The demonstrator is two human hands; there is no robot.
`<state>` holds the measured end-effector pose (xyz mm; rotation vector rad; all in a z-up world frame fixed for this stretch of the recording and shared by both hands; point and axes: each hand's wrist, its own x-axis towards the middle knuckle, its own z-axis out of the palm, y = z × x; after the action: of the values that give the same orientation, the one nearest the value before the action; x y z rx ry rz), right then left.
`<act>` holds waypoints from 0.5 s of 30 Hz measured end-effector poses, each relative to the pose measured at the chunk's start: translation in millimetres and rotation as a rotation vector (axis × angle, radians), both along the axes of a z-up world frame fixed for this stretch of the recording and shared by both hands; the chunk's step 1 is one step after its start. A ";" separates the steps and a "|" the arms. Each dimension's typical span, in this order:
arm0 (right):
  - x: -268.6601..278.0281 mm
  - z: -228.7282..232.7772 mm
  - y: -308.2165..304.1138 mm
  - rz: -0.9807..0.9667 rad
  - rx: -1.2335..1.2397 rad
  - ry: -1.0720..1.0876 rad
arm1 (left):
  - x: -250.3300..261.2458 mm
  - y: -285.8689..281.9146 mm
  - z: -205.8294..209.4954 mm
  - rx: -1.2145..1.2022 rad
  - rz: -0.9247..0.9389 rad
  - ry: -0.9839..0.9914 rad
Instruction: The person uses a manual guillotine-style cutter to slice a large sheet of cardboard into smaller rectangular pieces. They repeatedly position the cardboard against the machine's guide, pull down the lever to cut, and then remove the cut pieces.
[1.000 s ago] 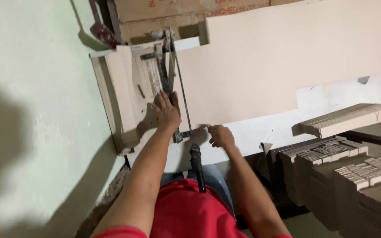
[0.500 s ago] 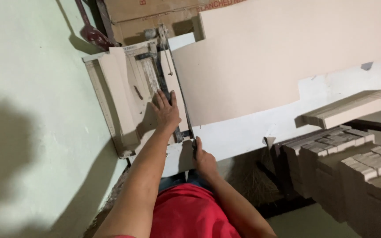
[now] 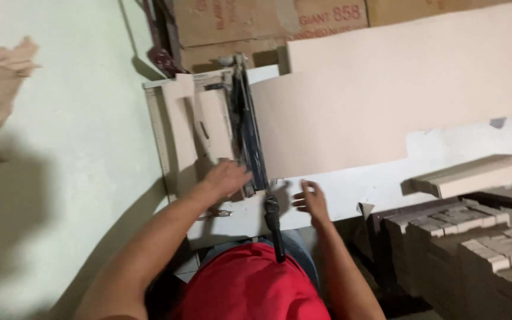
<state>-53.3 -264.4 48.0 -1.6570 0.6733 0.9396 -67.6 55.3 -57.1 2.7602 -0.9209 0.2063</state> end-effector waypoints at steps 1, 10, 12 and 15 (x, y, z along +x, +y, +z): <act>3.8 -9.9 -4.9 -0.117 -0.031 -0.009 | 4.3 20.8 23.2 0.117 0.035 0.092; 20.0 -42.9 -37.3 -0.623 0.302 -0.047 | 48.0 67.6 210.5 0.327 0.663 0.683; 5.2 -48.8 -50.7 -0.663 0.325 -0.067 | 57.4 62.2 216.6 0.174 0.942 0.818; -6.7 -55.5 -49.7 -0.542 0.226 -0.063 | 64.4 68.8 161.5 -0.102 1.245 0.880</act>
<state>-60.0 -314.1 -7.5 -1.2079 0.8805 0.5443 -3.3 124.1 104.4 2.4433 0.9770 -0.6854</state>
